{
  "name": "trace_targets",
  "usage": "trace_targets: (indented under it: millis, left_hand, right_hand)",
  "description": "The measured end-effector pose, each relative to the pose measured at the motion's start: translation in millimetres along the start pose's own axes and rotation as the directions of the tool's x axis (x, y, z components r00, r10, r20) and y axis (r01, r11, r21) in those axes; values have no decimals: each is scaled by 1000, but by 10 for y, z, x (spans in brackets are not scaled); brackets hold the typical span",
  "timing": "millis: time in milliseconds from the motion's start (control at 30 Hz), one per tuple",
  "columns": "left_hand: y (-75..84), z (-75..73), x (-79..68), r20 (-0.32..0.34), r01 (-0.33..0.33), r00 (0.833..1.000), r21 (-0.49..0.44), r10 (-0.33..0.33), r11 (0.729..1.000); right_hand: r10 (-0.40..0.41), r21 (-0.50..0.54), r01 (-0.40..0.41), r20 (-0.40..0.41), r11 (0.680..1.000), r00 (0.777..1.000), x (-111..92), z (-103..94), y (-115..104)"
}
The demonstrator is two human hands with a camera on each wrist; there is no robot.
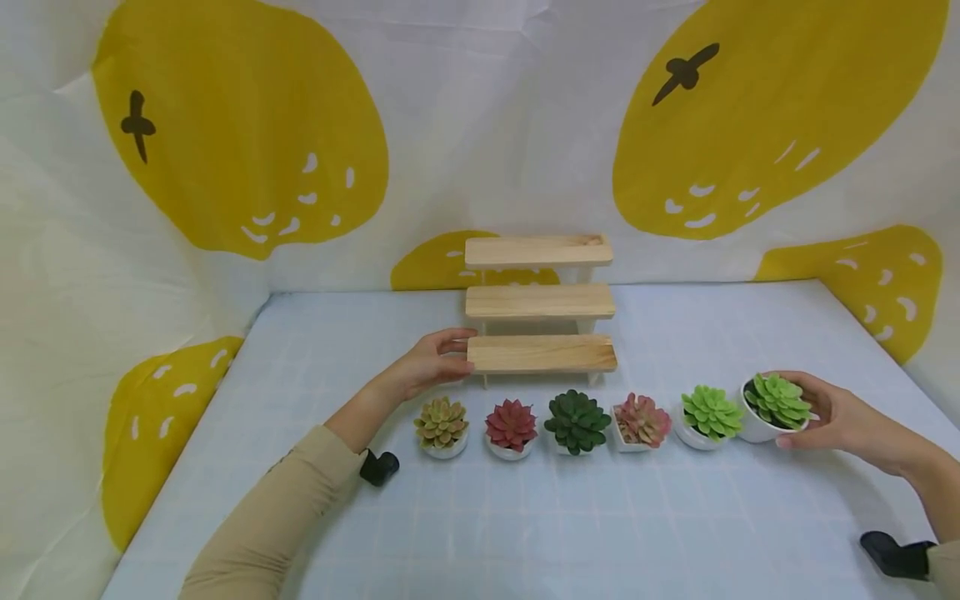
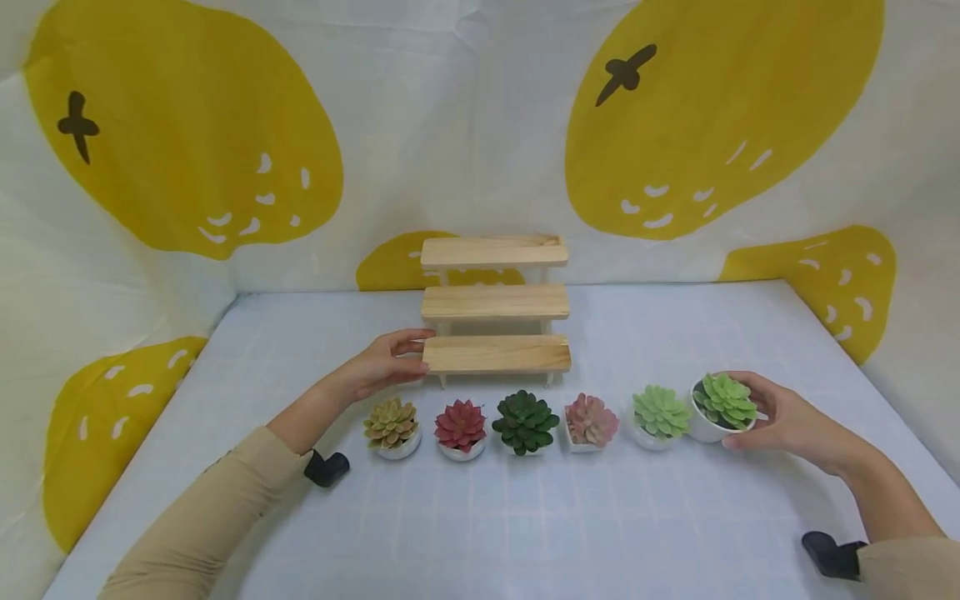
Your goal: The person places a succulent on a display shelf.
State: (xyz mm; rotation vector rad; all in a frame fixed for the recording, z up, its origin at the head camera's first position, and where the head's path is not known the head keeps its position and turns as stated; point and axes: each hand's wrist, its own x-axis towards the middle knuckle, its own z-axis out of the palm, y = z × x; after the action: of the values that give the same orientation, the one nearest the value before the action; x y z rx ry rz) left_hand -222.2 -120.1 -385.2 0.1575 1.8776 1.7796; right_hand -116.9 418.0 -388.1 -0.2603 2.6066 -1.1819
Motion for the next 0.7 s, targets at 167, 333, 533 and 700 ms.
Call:
trace_targets:
  millis: [167,333,533,700]
  left_hand:
    - [-13,-4,-2,-8,14,1000,-1,-14,1000]
    - [20,17,8,-40,49,998,-33,-50,998]
    - [47,34,-2,-72,63,995,-44,-66,997]
    - [42,48,-6,-79,68,994,-53,-72,996]
  right_hand:
    - [-17,-49,15,-41,999,999,10,-8,-50]
    - [14,-64,-19,-79,998,997,60,-95,-160]
    - [-1,-45,-6,-145,999,989,176,-188,-318]
    - [49,-44,-57,-171,997,984,302,-236,-491]
